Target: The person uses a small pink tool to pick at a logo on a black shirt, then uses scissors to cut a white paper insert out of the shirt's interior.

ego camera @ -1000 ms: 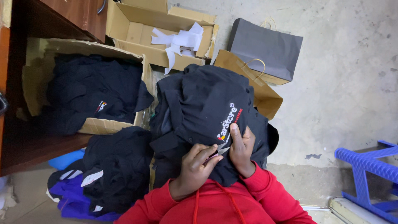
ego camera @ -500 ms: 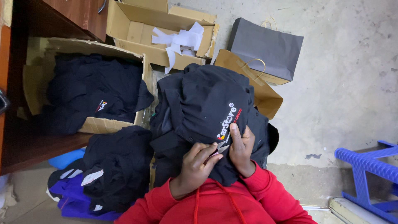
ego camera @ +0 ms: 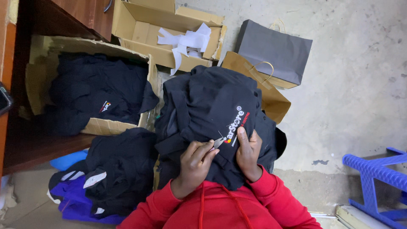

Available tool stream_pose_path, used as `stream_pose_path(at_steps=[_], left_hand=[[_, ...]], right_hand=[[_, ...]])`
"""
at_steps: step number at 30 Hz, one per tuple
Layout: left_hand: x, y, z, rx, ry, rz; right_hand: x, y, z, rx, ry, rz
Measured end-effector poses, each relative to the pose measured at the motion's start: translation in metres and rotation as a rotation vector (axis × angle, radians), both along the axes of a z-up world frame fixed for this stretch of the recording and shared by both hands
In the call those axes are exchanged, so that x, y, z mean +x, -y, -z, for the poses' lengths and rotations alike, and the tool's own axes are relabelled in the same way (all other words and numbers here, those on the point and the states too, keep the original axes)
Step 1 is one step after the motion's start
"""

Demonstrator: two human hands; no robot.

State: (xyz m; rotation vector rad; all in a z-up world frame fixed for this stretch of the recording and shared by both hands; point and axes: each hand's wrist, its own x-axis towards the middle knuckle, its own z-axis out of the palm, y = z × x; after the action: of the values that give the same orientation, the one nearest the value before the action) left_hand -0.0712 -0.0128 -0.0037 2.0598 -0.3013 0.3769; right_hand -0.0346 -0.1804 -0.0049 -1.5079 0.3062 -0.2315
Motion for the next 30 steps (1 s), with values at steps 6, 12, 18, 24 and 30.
stream_pose_path(at_steps=[6, 12, 18, 24, 30], left_hand=[[0.0, -0.002, -0.001, -0.006, 0.043, -0.009], [0.003, 0.002, 0.004, -0.041, 0.026, 0.018], [0.008, 0.003, -0.001, -0.039, 0.038, 0.015], [0.025, -0.012, 0.006, -0.209, -0.071, -0.007], [0.101, -0.119, 0.073, -0.689, -0.408, -0.371]], right_hand=[[0.001, 0.001, 0.008, 0.051, -0.035, 0.037], [0.003, -0.001, 0.008, 0.07, -0.002, 0.025], [0.005, 0.0, -0.004, 0.081, -0.009, 0.002], [0.007, 0.028, 0.026, -0.06, -0.168, -0.027], [0.028, 0.038, -0.016, -0.876, -0.159, -0.086]])
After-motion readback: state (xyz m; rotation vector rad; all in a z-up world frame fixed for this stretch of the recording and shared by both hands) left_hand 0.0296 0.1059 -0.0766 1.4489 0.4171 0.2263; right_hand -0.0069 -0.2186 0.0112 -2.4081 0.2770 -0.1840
